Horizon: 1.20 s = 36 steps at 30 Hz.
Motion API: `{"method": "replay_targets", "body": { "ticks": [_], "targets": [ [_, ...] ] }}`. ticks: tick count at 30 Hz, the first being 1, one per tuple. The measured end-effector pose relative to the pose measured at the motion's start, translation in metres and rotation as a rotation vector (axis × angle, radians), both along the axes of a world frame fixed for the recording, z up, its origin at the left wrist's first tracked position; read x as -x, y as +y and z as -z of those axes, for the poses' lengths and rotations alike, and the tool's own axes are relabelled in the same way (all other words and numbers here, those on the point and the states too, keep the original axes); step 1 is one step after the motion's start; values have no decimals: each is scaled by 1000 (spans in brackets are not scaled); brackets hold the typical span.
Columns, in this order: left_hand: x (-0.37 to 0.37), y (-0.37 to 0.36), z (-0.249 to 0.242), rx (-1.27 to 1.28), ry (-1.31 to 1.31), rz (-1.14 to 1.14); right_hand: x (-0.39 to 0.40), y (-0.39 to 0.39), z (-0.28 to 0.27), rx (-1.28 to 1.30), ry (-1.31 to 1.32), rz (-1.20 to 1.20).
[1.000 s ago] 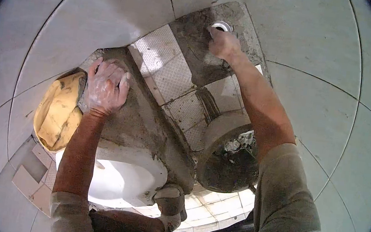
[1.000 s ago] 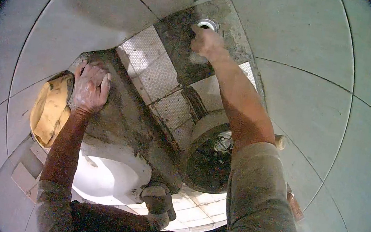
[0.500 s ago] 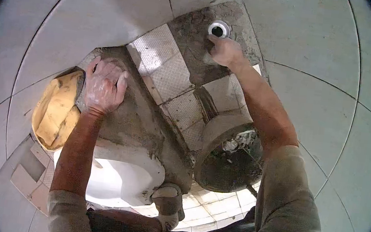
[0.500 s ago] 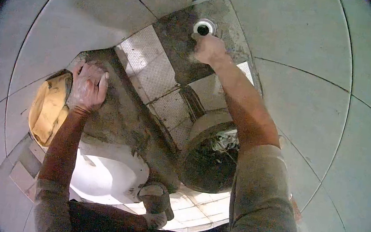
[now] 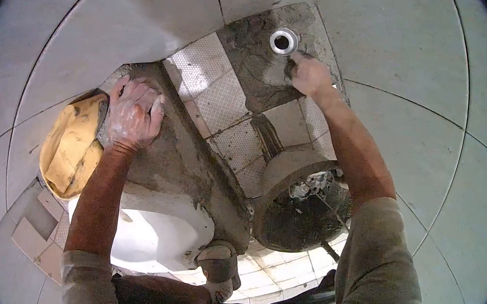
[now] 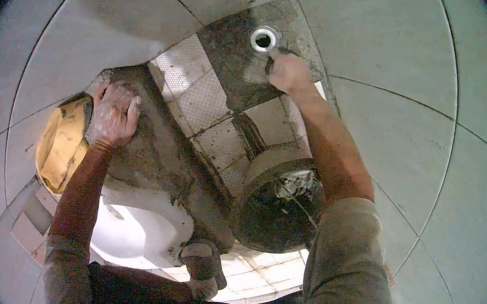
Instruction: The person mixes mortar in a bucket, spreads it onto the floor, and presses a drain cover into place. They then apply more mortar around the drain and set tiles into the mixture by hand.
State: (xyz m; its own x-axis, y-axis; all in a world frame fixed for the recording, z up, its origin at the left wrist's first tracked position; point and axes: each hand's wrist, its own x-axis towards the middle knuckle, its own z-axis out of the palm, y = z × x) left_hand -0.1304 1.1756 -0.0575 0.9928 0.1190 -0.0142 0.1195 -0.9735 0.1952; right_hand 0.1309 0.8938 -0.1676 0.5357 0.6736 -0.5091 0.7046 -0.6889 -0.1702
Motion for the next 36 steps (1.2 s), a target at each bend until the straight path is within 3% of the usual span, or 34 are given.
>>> {"method": "replay_targets", "body": {
  "ticks": [2, 5, 9, 11, 15, 17, 20, 24, 26, 33, 36],
  "targets": [
    [0, 0, 2, -8, -12, -1, -11, -9, 17, -185, 1, 260],
    [0, 0, 3, -21, -10, 0, -25, -5, 17, -244, -23, 351],
    [0, 0, 1, -34, 1, 12, -33, 2, 19, -293, -27, 328],
    [-1, -1, 1, -27, 1, 3, -36, 6, 16, -118, -61, 258],
    [0, -1, 3, -27, -3, -13, -31, 5, 7, -136, -109, 242],
    [1, 0, 4, -35, 1, 0, -29, 7, 2, 74, -119, 114],
    [1, -1, 1, -45, 32, 2, -29, 3, 13, 179, -155, 14],
    [-1, -3, -2, -36, 15, -15, -28, 6, -3, 190, -156, -5],
    [-1, -2, -2, -29, 39, -6, -27, 8, -18, 69, -159, 98],
    [0, 0, 1, -47, 13, 18, -30, -1, -2, 99, -135, 79],
    [1, 0, 3, -42, 32, 8, -27, 3, -5, -9, -169, 124]
  ]
}}
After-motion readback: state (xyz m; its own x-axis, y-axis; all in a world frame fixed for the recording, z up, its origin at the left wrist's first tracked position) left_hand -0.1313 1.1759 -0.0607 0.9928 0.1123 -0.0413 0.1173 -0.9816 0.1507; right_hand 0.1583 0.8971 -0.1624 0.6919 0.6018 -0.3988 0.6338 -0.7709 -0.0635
